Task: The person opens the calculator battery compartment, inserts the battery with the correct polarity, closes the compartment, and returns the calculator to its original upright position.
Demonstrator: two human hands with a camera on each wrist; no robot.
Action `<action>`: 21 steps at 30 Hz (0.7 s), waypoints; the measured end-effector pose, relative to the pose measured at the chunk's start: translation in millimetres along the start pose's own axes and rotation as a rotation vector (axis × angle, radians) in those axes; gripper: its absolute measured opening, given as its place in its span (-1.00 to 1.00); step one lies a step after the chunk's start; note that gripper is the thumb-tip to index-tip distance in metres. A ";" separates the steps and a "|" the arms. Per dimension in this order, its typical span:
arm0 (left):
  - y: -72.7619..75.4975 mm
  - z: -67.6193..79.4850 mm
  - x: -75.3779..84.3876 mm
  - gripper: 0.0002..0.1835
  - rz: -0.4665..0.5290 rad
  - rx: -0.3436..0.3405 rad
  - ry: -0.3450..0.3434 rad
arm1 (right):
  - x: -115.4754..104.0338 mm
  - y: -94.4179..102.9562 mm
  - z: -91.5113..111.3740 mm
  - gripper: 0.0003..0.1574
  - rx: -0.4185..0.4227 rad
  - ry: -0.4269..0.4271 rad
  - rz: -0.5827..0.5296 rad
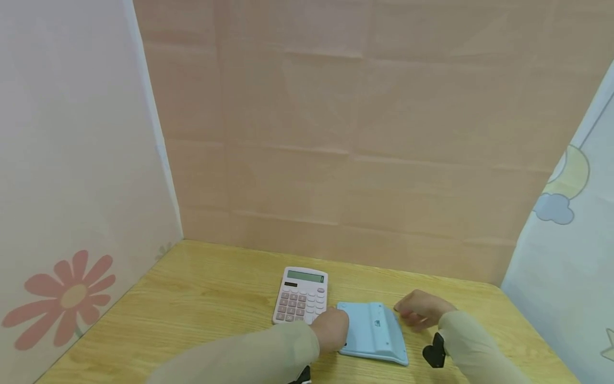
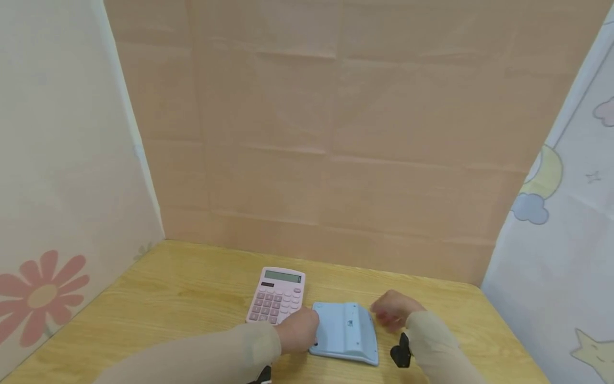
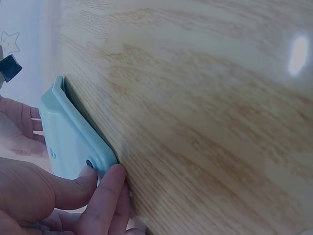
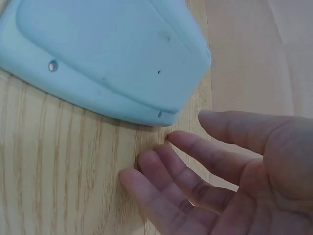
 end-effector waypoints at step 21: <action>-0.7 12.1 -13.6 -0.77 0.238 -0.044 0.105 | -1.9 -18.8 -3.7 -0.77 -0.047 -0.072 -0.064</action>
Point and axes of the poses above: each hand's wrist, its own z-axis away from the middle knuckle, its own y-axis out of the back of the hand, x = y × z, the point moved 5 cm from there along -z, towards the middle knuckle, and after that the axes turned 12 degrees about x, right-handed, at the moved point
